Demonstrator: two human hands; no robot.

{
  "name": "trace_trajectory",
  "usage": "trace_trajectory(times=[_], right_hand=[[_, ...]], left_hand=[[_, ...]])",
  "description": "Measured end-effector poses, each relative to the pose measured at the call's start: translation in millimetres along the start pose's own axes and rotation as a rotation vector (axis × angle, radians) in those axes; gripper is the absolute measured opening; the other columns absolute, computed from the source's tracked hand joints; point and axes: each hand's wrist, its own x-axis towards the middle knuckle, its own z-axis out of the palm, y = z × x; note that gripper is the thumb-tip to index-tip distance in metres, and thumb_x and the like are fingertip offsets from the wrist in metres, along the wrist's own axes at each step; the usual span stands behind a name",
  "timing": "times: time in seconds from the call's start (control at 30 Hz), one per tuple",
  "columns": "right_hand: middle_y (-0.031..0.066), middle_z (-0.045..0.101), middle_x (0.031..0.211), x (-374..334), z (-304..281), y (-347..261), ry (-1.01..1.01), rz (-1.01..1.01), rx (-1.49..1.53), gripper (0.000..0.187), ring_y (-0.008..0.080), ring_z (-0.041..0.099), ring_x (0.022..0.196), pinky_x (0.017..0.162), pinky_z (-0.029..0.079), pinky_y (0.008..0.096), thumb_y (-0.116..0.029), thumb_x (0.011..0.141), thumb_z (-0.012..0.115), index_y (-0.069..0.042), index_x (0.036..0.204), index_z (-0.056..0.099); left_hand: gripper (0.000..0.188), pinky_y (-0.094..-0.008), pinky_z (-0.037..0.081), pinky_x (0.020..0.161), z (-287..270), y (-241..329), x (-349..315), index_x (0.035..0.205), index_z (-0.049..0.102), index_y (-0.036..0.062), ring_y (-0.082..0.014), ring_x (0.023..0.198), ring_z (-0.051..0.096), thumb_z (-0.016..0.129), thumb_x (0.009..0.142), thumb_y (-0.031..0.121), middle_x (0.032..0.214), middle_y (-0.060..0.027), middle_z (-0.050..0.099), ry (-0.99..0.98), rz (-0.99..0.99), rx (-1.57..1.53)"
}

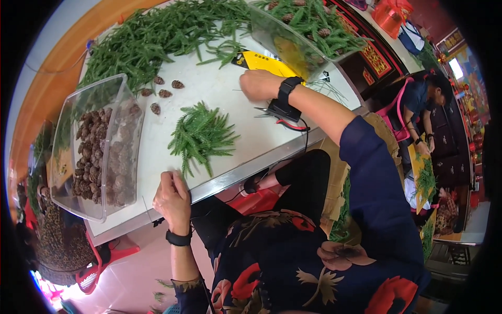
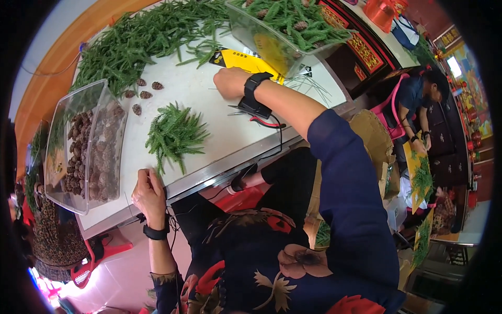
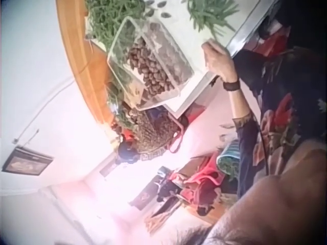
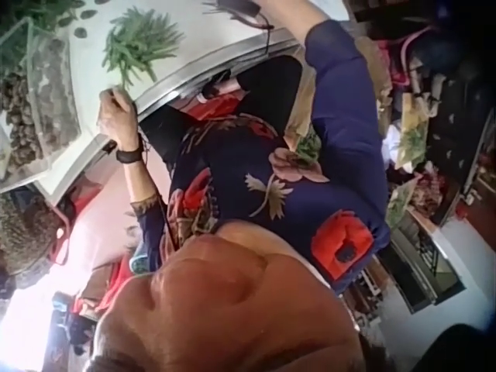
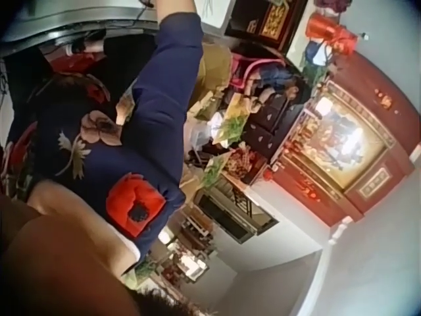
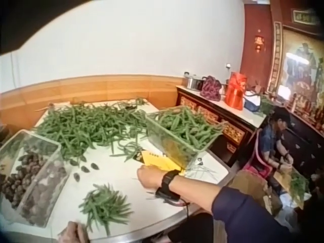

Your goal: Trimming green sprigs and attaching them to decorative bases like small pine cones.

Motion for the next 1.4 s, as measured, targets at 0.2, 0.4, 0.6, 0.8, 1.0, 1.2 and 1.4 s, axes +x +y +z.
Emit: trace_trajectory(times=[0.2,0.4,0.6,0.8,1.0,1.2,1.4], right_hand=[[0.0261,0.063,0.082,-3.3,3.2,-0.5,0.097,-0.056,0.027,0.018,0.0428,0.062,0.075,0.067,0.050,0.0458,-0.010,0.083,0.051,0.005,0.084,0.060],[0.0063,0.051,0.065,-50.5,-14.5,-24.3,0.450,0.004,0.916,0.015,0.0182,0.050,0.053,0.052,0.043,0.0313,-0.018,0.097,0.045,-0.003,0.094,0.047],[-0.0029,0.047,0.068,-93.0,24.0,-71.3,0.371,0.129,1.330,0.014,0.0029,0.039,0.055,0.049,0.033,0.0182,-0.017,0.099,0.043,-0.005,0.099,0.049],[-0.0022,0.052,0.073,-90.5,33.3,-80.6,0.444,-0.072,1.411,0.019,0.0019,0.036,0.055,0.047,0.030,0.0179,-0.016,0.099,0.044,-0.003,0.111,0.052],[-0.0015,0.058,0.077,-55.9,-25.5,-62.5,0.407,-0.212,1.484,0.019,0.0001,0.034,0.057,0.049,0.030,0.0171,-0.011,0.097,0.048,-0.002,0.112,0.054],[-0.0008,0.061,0.078,-11.9,-38.5,-74.9,0.689,-0.329,1.325,0.015,0.0020,0.040,0.057,0.051,0.034,0.0178,-0.010,0.096,0.052,-0.002,0.107,0.057],[0.0016,0.064,0.081,-7.7,-55.6,-96.2,0.854,-0.393,1.099,0.010,0.0061,0.053,0.064,0.057,0.042,0.0200,-0.005,0.093,0.056,-0.001,0.102,0.060]], left_hand=[[0.011,-0.0410,0.045,0.055,-22.1,2.9,13.0,0.090,0.057,0.0072,-0.0336,0.060,0.060,0.055,0.092,0.018,0.067,-0.0137,0.061,-0.147,-0.059,-0.135],[0.024,-0.0449,0.046,0.059,-39.3,39.9,63.4,0.113,0.052,0.0066,-0.0364,0.068,0.062,0.055,0.091,0.015,0.077,-0.0176,0.063,-0.232,0.032,-0.112],[0.023,-0.0525,0.050,0.066,8.4,23.0,148.9,0.110,0.048,0.0045,-0.0431,0.080,0.063,0.053,0.091,0.016,0.094,-0.0231,0.061,-0.194,0.223,0.290],[0.019,-0.0482,0.052,0.064,55.0,-11.4,190.5,0.102,0.051,0.0027,-0.0381,0.079,0.065,0.054,0.087,0.014,0.096,-0.0249,0.061,-0.234,0.193,0.602],[0.012,-0.0383,0.053,0.059,31.3,15.9,180.9,0.095,0.056,0.0028,-0.0266,0.081,0.068,0.057,0.085,0.009,0.096,-0.0146,0.066,-0.122,0.167,0.282],[0.022,-0.0274,0.052,0.068,-1.6,59.7,164.7,0.115,0.051,0.0024,-0.0172,0.091,0.064,0.049,0.094,0.005,0.107,-0.0090,0.064,-0.399,-0.179,-1.143],[0.028,-0.0262,0.052,0.075,-7.9,86.2,173.4,0.122,0.046,0.0008,-0.0190,0.091,0.063,0.049,0.095,0.006,0.112,-0.0149,0.062,-0.557,-0.140,-1.559]])
